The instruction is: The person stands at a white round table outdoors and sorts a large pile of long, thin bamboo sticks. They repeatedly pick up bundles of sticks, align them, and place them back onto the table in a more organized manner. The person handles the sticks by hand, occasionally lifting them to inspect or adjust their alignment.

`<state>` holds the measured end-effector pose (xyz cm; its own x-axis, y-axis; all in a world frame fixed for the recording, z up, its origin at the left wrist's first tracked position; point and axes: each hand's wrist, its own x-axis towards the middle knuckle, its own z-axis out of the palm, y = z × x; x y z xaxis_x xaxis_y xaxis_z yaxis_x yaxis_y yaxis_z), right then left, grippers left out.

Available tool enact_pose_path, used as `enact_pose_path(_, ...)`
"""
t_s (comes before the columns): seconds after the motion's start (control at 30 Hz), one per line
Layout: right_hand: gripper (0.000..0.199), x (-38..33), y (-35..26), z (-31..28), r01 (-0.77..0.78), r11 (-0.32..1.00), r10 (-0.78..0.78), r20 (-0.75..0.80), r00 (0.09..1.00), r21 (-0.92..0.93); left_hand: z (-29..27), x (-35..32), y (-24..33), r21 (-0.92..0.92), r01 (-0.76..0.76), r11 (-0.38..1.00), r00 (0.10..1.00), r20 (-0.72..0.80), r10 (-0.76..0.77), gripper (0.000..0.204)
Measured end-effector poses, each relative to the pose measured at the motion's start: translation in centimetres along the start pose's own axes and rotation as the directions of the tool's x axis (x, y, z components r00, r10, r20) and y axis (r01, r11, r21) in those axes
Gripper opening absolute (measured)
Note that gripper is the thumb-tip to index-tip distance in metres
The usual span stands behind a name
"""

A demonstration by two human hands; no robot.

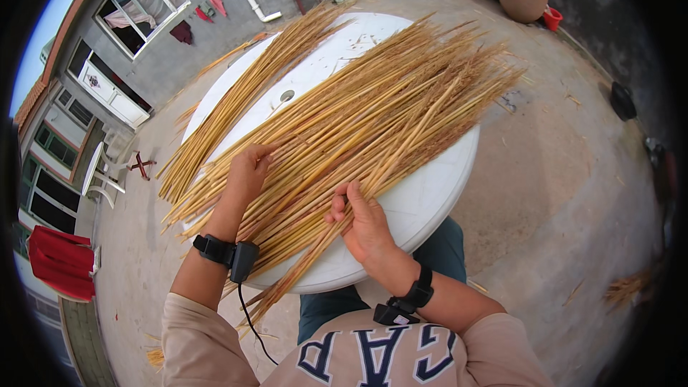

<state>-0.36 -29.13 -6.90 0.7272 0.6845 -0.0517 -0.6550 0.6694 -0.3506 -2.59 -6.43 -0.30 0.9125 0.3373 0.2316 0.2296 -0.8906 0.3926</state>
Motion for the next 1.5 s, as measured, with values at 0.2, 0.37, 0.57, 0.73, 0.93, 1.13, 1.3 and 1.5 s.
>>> enact_pose_path(0.2, 0.031, -0.3, 0.0, 0.5, 0.003, 1.0, -0.004, -0.01, 1.0, -0.022, 2.6, 1.5, -3.4, 0.204, -0.109, 0.973, 0.989, -0.08, 0.127, 0.01)
enact_pose_path(0.37, 0.031, -0.1, 0.0, 0.4, -0.008, 1.0, 0.008, -0.02, 1.0, -0.008, 3.3, 1.2, -3.3, 0.24, -0.157, 0.958, 0.979, -0.093, 0.183, 0.007)
enact_pose_path(0.57, 0.03, -0.1, 0.0, 0.4, -0.009, 1.0, 0.009, -0.042, 0.999, -0.01, 2.9, 2.4, -2.5, 0.161, -0.068, 0.985, 0.979, -0.178, 0.096, 0.007)
enact_pose_path(0.73, 0.03, -0.1, 0.0, 0.4, -0.002, 1.0, 0.0, -0.06, 0.998, -0.028, 3.2, 2.9, -2.3, 0.281, -0.167, 0.945, 0.968, -0.134, 0.211, 0.014)
enact_pose_path(0.93, 0.03, 0.0, 0.0, 0.4, 0.0, 0.999, -0.002, -0.039, 0.999, -0.036, 3.3, 2.5, -2.7, 0.209, -0.193, 0.959, 0.975, -0.068, 0.211, 0.018)
enact_pose_path(1.13, 0.031, -0.1, 0.0, 0.5, -0.004, 1.0, 0.002, -0.055, 0.998, -0.027, 2.8, 4.3, -3.7, 0.231, -0.11, 0.967, 0.992, -0.033, 0.121, 0.017)
enact_pose_path(1.3, 0.031, -0.1, -0.1, 0.5, -0.015, 1.0, 0.014, -0.033, 0.999, -0.006, 3.0, 4.8, -3.6, 0.315, -0.097, 0.944, 0.995, 0.007, 0.1, 0.014)
enact_pose_path(1.5, 0.032, -0.2, -0.1, 0.5, -0.013, 1.0, 0.013, -0.032, 0.999, -0.006, 3.5, 5.0, -2.8, 0.359, -0.085, 0.93, 0.996, 0.031, 0.079, 0.015)
